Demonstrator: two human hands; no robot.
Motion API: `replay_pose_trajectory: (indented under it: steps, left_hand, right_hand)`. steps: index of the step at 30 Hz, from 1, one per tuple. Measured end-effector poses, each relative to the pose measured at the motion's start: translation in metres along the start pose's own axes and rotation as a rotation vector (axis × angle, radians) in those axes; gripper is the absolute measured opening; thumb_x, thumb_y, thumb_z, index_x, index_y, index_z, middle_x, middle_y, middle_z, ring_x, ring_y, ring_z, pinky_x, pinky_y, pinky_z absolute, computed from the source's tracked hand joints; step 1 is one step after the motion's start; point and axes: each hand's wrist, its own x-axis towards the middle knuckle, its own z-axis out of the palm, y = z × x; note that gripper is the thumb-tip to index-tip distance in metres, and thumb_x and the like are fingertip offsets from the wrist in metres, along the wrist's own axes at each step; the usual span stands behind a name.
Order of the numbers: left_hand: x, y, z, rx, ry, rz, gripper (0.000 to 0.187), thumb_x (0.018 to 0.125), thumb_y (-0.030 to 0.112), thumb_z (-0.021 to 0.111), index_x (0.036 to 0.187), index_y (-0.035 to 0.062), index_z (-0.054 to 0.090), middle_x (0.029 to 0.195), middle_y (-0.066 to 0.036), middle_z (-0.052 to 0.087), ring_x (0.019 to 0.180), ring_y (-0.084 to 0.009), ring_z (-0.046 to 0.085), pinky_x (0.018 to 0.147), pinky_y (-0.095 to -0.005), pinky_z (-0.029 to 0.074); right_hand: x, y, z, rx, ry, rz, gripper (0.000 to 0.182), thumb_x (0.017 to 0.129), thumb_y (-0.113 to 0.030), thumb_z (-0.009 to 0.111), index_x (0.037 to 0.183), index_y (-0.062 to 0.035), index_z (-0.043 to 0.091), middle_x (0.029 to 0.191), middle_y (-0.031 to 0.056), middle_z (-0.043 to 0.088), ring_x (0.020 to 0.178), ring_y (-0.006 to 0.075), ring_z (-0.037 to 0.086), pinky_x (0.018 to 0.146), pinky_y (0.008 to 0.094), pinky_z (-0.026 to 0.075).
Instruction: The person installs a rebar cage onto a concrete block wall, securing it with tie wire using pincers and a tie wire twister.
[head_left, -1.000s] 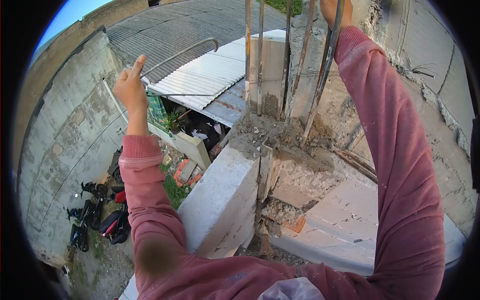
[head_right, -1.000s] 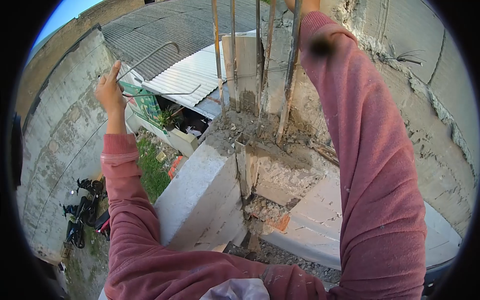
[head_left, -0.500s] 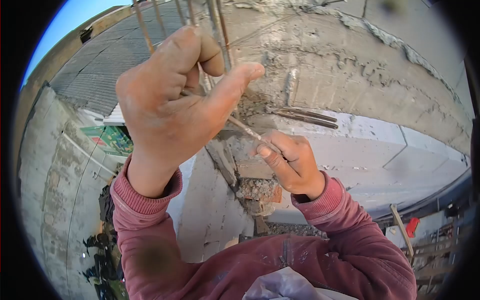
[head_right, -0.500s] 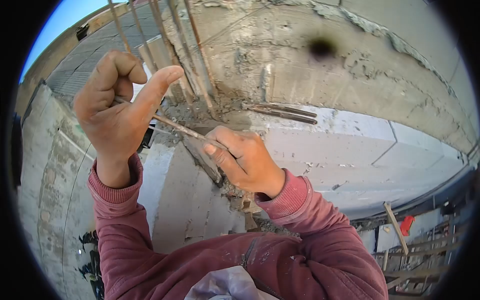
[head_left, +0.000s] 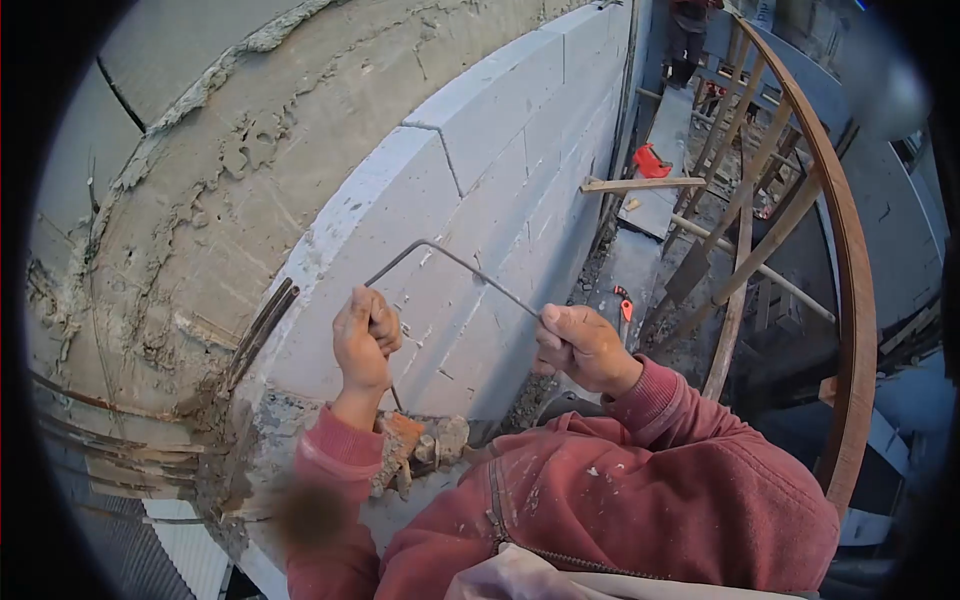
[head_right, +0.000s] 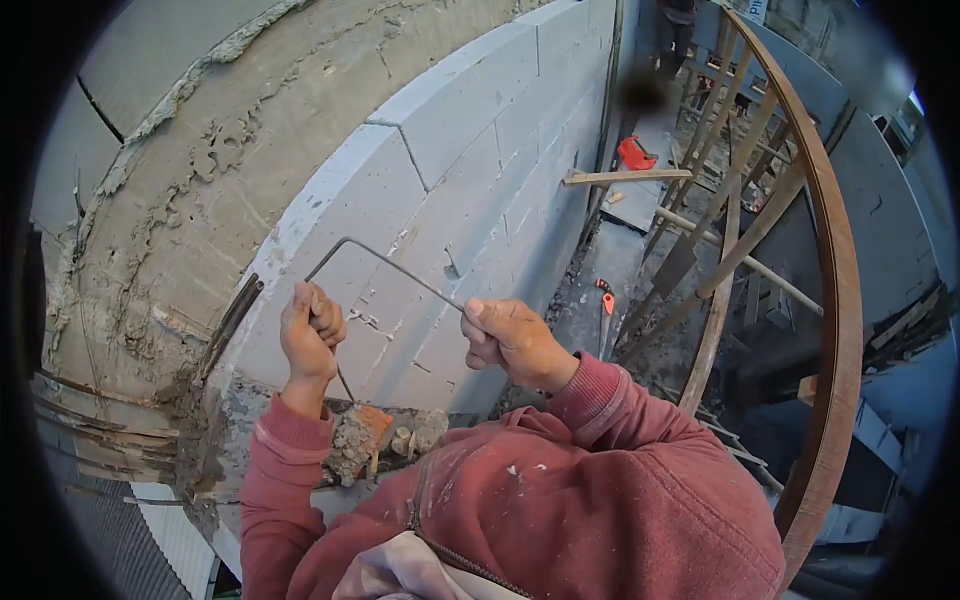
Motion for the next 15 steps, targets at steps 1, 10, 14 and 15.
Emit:
replay_pose_trajectory:
  steps: [1, 10, 14, 15]
  left_hand:
    - [0.01, -0.008, 0.009, -0.081, -0.009, -0.034, 0.039, 0.095, 0.04, 0.042, 0.069, 0.0113, 0.038, 0.052, 0.005, 0.021, 0.042, -0.0055, 0.019, 0.038, -0.0216, 0.017]
    - [0.039, 0.0, 0.07, -0.206, -0.08, -0.077, 0.042, 0.093, 0.046, 0.041, 0.065, 0.0152, 0.035, 0.051, 0.007, 0.017, 0.042, -0.006, 0.015, 0.038, -0.0213, 0.014]
    - [0.051, 0.002, 0.077, -0.151, -0.033, 0.016, 0.043, 0.093, 0.047, 0.041, 0.065, 0.0155, 0.033, 0.051, 0.007, 0.017, 0.043, -0.0058, 0.014, 0.039, -0.0211, 0.015]
    - [0.062, 0.0, 0.074, -0.119, -0.034, 0.073, 0.043, 0.093, 0.046, 0.041, 0.065, 0.0156, 0.033, 0.051, 0.007, 0.017, 0.043, -0.0058, 0.014, 0.039, -0.021, 0.015]
  right_hand:
    - [-0.002, -0.006, -0.003, -0.002, 0.0, 0.01, 0.039, 0.095, -0.039, 0.042, 0.065, -0.013, 0.04, 0.057, -0.006, 0.026, 0.049, 0.0078, 0.022, 0.055, 0.0264, 0.033]
    - [0.011, -0.012, -0.025, 0.13, -0.01, -0.176, 0.041, 0.095, -0.043, 0.04, 0.066, -0.0137, 0.039, 0.051, -0.0072, 0.02, 0.045, 0.0072, 0.019, 0.05, 0.0255, 0.031]
    - [0.018, 0.009, 0.0, 0.184, -0.056, -0.292, 0.041, 0.095, -0.042, 0.04, 0.067, -0.0125, 0.038, 0.052, -0.0064, 0.02, 0.046, 0.0077, 0.02, 0.051, 0.0255, 0.03]
    - [0.018, 0.011, 0.006, 0.132, -0.159, -0.279, 0.04, 0.096, -0.04, 0.039, 0.067, -0.0113, 0.037, 0.054, -0.0051, 0.024, 0.047, 0.0078, 0.022, 0.05, 0.0247, 0.029]
